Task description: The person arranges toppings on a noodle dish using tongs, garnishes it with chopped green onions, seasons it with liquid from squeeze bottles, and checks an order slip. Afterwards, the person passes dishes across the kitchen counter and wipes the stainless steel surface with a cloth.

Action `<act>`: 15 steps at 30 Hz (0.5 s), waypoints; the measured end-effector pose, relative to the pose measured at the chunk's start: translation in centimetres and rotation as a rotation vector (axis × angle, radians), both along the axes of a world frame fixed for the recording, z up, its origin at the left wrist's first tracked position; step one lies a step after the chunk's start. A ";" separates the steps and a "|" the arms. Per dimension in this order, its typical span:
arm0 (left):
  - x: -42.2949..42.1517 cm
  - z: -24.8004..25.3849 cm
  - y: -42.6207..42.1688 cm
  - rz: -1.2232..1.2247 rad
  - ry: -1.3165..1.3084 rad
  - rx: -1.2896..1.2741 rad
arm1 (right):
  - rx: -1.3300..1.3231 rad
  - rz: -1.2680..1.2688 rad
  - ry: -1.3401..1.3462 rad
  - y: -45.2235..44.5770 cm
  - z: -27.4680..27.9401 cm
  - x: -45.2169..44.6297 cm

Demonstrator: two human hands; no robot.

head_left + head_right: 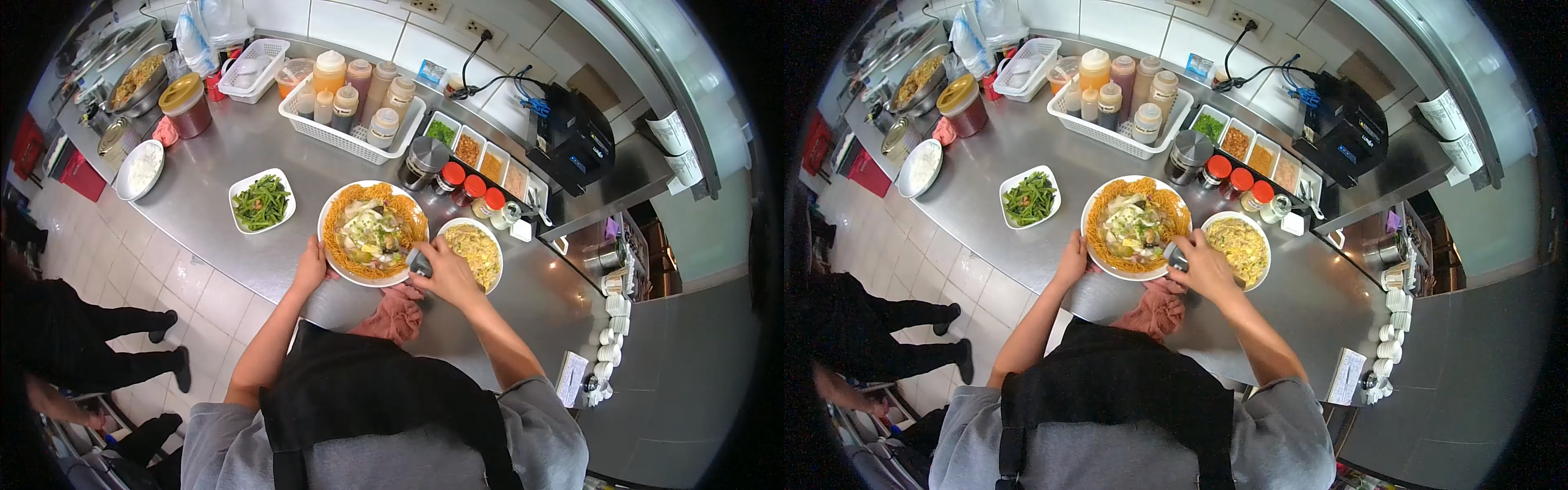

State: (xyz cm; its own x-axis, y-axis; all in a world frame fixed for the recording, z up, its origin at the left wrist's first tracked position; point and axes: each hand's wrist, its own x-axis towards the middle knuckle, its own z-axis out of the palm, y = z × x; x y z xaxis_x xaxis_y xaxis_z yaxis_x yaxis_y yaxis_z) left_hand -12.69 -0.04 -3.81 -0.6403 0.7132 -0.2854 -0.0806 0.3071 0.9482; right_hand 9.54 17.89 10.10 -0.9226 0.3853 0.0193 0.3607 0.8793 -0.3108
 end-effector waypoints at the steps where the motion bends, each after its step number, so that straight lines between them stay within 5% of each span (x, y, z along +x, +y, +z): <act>1: 0.1 0.3 0.0 0.004 -0.002 0.003 | 0.011 0.017 -0.036 -0.4 0.0 -0.5; 8: 0.2 0.5 -0.1 0.024 0.003 0.001 | 0.076 0.137 0.017 -1.4 1.0 -5.1; 15: 0.0 -0.2 -0.1 0.007 0.007 0.001 | 0.177 -0.060 -0.001 1.5 1.6 -4.7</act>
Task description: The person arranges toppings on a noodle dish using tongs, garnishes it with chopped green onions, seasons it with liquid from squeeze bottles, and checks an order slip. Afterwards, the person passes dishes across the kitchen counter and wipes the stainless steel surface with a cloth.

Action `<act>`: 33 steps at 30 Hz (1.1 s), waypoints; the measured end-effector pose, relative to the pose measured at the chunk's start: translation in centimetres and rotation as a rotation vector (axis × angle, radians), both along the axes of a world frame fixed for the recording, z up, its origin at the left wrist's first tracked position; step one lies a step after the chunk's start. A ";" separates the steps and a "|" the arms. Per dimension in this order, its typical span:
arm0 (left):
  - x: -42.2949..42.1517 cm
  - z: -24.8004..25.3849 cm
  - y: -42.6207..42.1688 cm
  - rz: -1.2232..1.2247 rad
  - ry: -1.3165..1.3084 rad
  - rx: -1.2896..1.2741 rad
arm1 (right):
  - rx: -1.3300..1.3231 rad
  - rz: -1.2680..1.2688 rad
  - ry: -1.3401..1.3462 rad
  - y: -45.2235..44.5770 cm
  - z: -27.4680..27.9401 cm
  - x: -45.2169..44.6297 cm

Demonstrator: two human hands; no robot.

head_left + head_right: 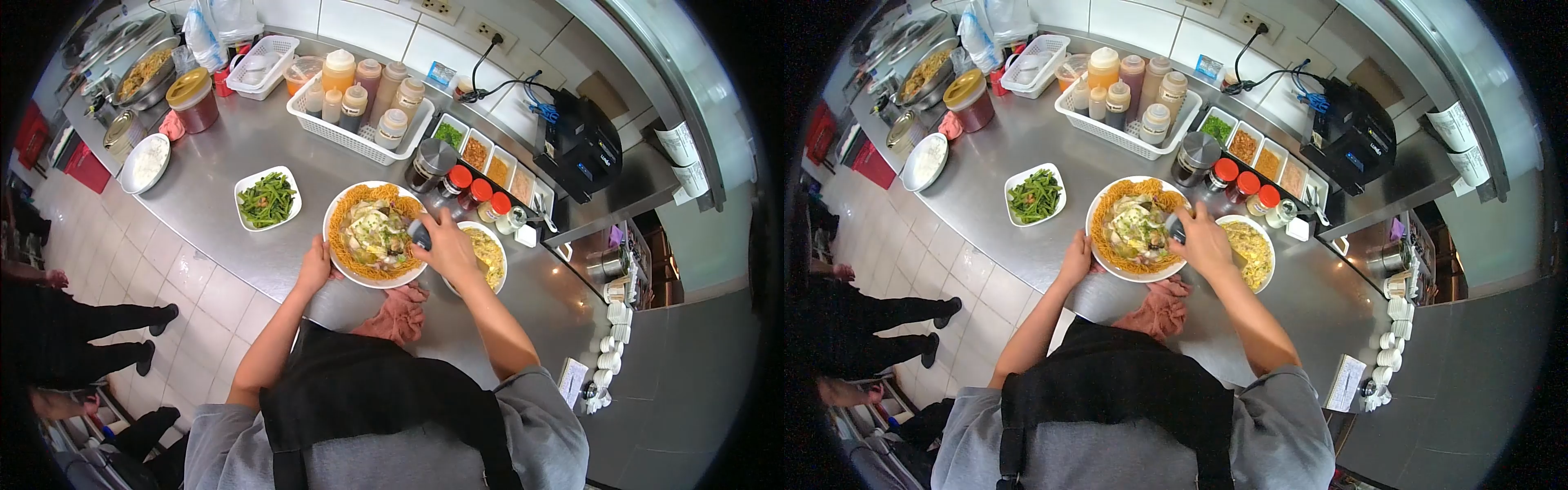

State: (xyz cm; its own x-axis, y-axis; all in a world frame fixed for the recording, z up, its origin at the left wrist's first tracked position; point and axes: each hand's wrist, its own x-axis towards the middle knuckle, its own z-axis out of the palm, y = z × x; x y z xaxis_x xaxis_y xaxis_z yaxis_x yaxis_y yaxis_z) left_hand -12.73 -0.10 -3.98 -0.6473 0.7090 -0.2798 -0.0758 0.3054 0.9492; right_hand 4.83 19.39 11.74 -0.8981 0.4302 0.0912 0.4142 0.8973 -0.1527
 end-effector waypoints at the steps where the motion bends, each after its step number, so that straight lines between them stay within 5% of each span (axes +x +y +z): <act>1: 0.1 0.2 0.0 0.006 0.001 0.001 | 0.005 -0.024 -0.033 0.1 -0.2 0.6; 8: 0.1 -0.4 0.1 0.004 -0.031 0.049 | -0.134 0.017 -0.082 -3.1 -1.3 2.4; 12: -0.1 0.6 -0.1 -0.022 0.008 -0.001 | -0.311 -0.152 0.166 -0.9 -2.9 1.8; 18: 0.0 0.5 -0.2 -0.024 0.043 0.020 | -0.775 -0.037 0.607 3.1 0.3 -2.1; 24: -0.3 0.1 -0.3 -0.043 0.017 0.006 | -0.383 0.069 0.829 4.8 7.5 -13.2; 29: -0.2 0.2 -0.5 -0.043 0.019 -0.006 | -0.110 0.105 0.879 8.1 4.0 -22.7; 33: -0.3 1.4 -0.6 -0.031 -0.009 -0.006 | 0.096 -0.036 0.619 10.0 1.1 -26.2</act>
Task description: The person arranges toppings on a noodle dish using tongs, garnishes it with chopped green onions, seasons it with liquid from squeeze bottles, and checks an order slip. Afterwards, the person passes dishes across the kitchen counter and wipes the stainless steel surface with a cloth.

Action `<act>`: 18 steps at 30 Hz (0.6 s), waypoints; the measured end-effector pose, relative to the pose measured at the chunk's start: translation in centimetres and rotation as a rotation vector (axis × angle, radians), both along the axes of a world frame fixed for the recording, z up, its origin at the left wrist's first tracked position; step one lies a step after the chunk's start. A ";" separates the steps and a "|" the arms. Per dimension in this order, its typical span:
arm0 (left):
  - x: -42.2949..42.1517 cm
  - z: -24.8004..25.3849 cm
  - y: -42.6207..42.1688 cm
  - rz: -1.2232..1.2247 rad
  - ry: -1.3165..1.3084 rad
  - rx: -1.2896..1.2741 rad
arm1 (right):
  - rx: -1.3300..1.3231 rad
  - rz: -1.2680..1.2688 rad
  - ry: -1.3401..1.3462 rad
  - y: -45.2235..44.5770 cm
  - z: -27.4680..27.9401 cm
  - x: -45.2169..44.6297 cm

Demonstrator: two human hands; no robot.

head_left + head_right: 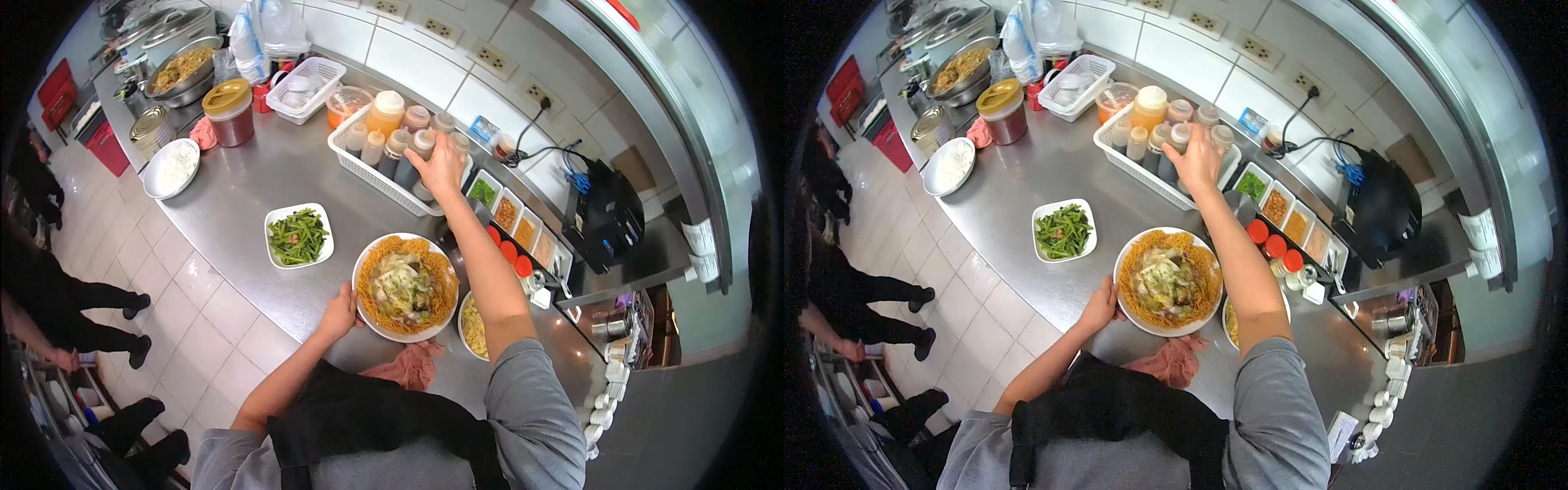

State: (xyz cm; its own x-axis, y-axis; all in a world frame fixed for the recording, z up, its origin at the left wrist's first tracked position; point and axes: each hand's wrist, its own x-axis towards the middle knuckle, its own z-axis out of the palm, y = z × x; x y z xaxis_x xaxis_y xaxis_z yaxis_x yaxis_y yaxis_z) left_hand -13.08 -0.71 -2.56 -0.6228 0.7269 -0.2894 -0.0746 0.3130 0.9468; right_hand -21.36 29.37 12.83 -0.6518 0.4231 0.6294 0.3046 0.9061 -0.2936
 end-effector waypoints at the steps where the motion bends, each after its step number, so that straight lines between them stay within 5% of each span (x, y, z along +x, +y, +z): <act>1: -0.1 0.1 0.0 0.005 -0.013 0.006 | -0.029 -0.019 -0.082 0.1 -0.4 -0.5; 7: -0.6 0.3 -0.2 -0.021 -0.091 -0.033 | 0.013 -0.151 -0.411 0.0 -3.3 -1.9; 12: -1.0 -0.2 0.0 -0.038 -0.128 -0.039 | 0.200 -0.011 -0.131 -4.0 -1.9 -5.4; 15: -1.1 0.6 -0.2 -0.045 -0.140 -0.027 | -0.220 0.001 -0.273 -5.3 -3.5 -8.6; 18: -1.3 -0.4 -0.2 -0.066 -0.114 -0.022 | -0.233 -0.087 -0.304 -5.3 -5.1 -11.1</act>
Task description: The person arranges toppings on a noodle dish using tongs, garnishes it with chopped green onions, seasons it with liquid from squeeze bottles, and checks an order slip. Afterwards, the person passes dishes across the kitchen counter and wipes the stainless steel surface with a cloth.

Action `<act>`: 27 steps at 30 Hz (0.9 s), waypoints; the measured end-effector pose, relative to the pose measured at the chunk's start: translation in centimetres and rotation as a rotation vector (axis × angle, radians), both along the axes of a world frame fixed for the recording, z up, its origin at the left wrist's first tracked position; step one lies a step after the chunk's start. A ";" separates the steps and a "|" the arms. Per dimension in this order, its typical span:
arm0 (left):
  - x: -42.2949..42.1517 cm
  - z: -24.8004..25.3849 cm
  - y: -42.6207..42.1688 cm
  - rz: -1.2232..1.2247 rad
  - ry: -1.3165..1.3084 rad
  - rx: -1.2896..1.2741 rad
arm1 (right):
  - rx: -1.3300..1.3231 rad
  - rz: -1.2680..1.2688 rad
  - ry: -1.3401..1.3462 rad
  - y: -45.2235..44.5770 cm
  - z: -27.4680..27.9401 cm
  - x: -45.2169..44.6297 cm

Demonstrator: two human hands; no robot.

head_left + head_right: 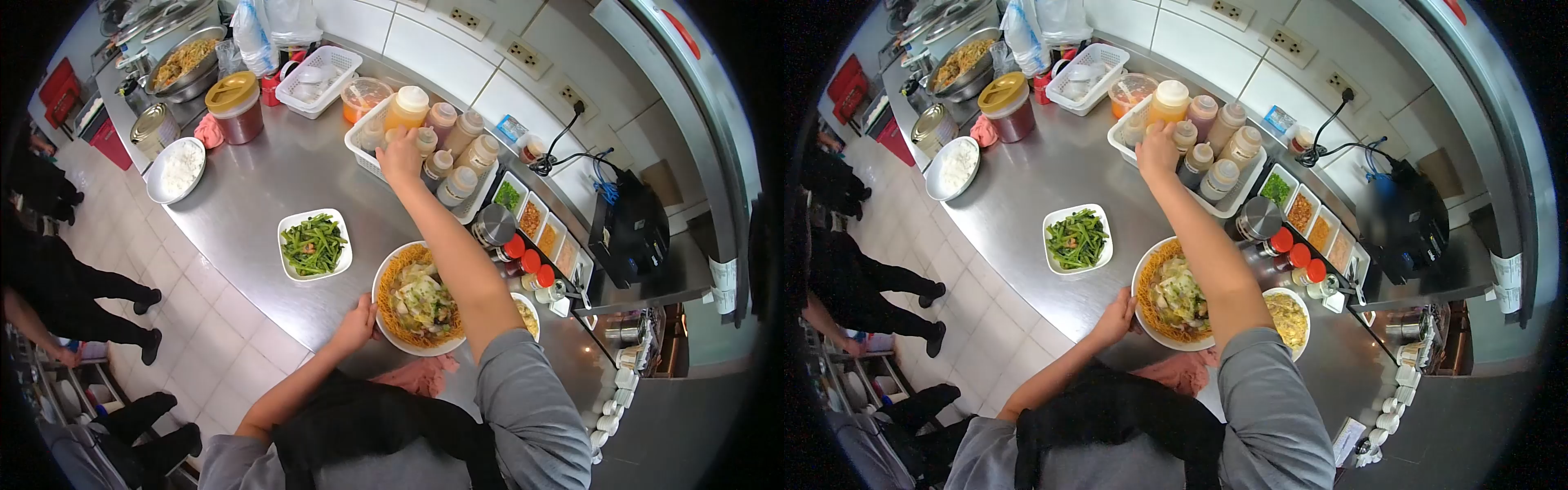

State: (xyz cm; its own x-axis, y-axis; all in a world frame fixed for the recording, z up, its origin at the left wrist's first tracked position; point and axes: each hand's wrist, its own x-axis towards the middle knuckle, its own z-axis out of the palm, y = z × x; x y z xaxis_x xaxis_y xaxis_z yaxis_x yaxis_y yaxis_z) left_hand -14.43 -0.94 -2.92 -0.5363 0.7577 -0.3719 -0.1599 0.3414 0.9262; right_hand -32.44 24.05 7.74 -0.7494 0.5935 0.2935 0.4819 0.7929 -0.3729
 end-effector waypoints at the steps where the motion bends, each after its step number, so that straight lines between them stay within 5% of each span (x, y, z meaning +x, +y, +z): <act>1: 0.1 -0.3 0.1 0.006 0.026 -0.001 | 0.005 -0.008 -0.003 0.3 -0.4 -0.6; 9: 0.2 0.4 0.0 0.011 0.059 -0.001 | -0.080 0.038 -0.015 1.2 -1.7 -1.8; 15: 0.5 0.1 0.1 0.010 0.032 0.005 | -0.213 0.090 0.504 1.0 4.1 6.3; 19: 0.2 0.1 0.1 -0.047 0.012 0.012 | -0.741 0.283 0.889 2.8 10.2 14.9; 23: 0.5 0.5 0.2 -0.058 0.031 0.025 | -0.956 0.382 0.826 3.0 15.2 24.1; 25: 0.5 -0.1 0.3 -0.051 0.007 0.037 | -0.883 0.272 0.644 2.1 14.1 27.5; 27: 0.7 -1.0 0.4 -0.020 0.011 0.068 | -0.503 0.285 0.346 0.7 12.3 30.4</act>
